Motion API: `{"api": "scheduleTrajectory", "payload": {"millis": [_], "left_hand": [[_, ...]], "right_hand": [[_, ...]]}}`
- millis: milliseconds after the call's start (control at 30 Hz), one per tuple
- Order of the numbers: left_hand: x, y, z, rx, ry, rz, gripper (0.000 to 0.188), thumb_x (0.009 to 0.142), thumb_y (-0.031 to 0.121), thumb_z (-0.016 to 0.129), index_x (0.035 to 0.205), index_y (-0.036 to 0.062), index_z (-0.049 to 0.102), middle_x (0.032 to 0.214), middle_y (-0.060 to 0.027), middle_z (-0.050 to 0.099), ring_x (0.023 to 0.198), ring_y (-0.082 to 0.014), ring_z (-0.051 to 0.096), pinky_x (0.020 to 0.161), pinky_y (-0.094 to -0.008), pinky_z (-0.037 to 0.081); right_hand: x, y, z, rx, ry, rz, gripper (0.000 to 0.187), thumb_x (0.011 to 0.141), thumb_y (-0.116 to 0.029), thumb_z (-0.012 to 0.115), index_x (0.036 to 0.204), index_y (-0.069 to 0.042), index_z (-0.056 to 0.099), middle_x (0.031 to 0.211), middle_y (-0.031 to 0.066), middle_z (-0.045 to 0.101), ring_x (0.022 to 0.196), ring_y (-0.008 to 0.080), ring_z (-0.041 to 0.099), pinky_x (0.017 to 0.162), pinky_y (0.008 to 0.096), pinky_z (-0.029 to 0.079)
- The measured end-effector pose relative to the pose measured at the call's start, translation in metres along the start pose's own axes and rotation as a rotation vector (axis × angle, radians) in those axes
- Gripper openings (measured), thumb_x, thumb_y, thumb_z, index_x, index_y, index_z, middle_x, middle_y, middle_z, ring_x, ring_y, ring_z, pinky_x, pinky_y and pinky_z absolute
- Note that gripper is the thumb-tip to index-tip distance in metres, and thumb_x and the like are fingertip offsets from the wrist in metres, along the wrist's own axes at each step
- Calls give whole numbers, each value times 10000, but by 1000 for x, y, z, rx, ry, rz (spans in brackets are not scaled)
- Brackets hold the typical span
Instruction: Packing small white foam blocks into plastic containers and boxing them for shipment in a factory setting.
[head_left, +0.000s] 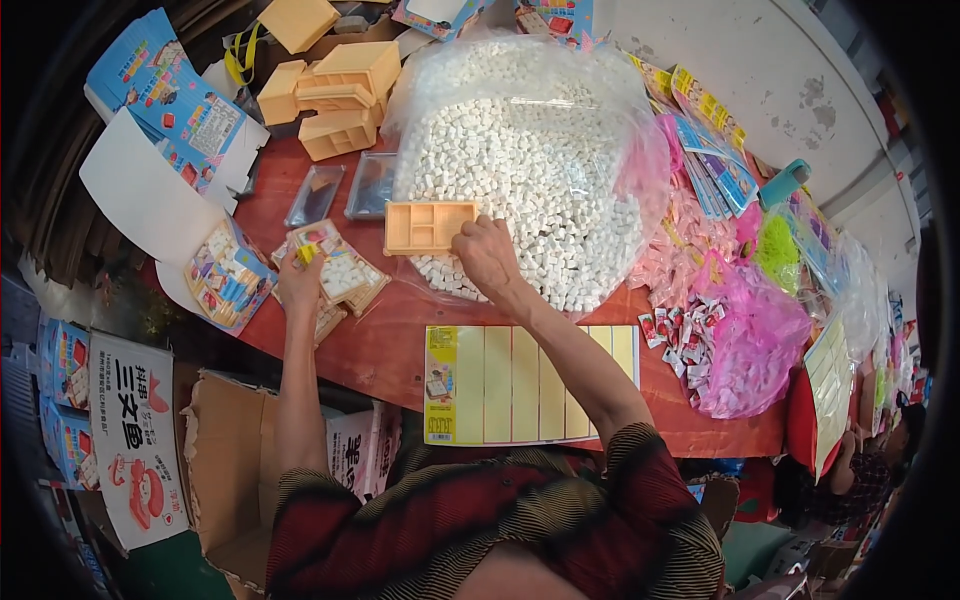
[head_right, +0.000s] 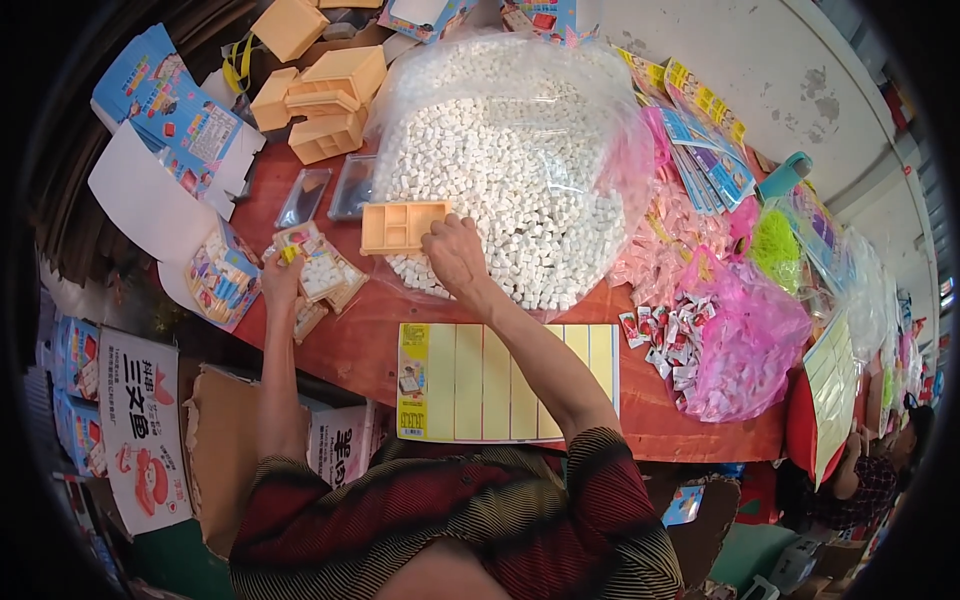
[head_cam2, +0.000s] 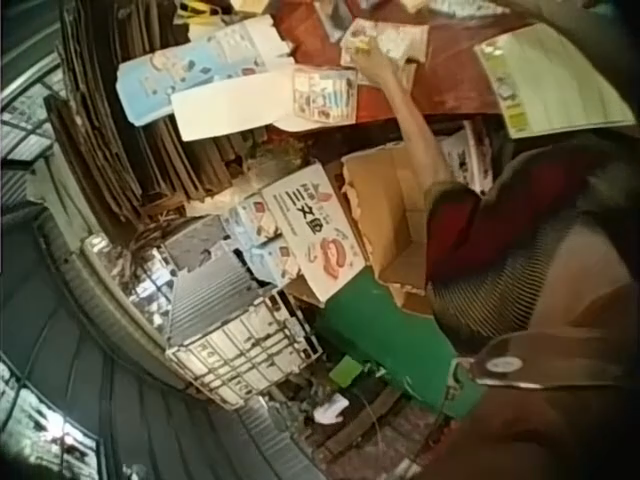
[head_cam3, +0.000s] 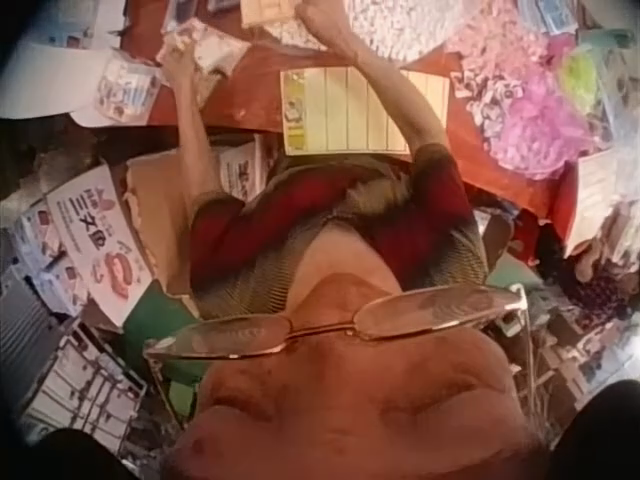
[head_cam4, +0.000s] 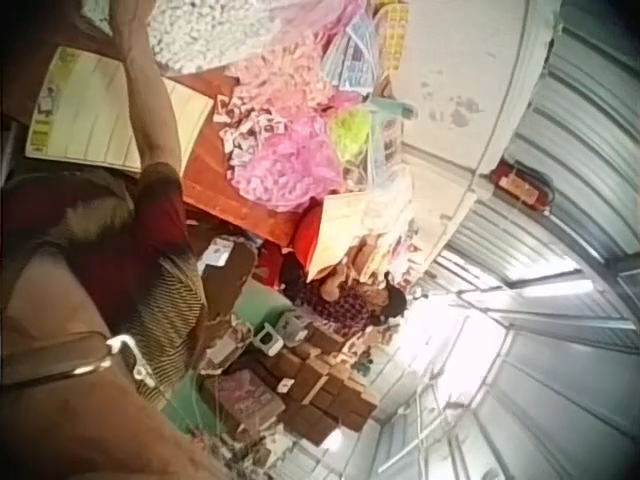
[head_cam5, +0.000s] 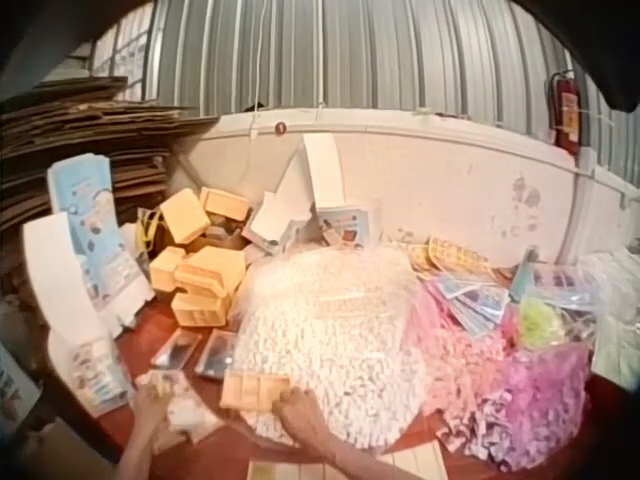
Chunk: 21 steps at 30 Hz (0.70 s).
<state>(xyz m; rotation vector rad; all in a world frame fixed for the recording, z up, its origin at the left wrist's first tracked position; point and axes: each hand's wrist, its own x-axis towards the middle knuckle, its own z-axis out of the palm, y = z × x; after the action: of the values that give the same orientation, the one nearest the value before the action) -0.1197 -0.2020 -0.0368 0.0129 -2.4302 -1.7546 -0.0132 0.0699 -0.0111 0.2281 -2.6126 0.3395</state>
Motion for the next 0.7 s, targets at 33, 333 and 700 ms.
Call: {"api": "scheduleTrajectory", "payload": {"millis": [33,333,700], "left_hand": [[3,1,3,162,49,66,448,687,196,607,1016,-52,432,846,-149,554,767,-233,554,665,-302,433],[-54,77,25,757,214,466,379,755,204,524,1046,-26,446,972,-181,518,900,-285,494,766,-338,390],[-88,98,110,-830,-459,-330,182,817,160,466,966,57,454,871,-62,545,715,-151,561,598,-259,478]], "right_hand": [[0,2,4,-4,-1,3,35,647,-114,546,662,-82,552,676,41,492,694,202,456,641,317,341],[5,7,3,-36,-36,-143,28,627,-66,486,642,-54,506,697,85,494,748,219,460,672,314,352],[-6,-8,-23,207,93,-220,97,657,-52,530,732,-27,473,698,93,451,705,251,446,634,315,377]]}}
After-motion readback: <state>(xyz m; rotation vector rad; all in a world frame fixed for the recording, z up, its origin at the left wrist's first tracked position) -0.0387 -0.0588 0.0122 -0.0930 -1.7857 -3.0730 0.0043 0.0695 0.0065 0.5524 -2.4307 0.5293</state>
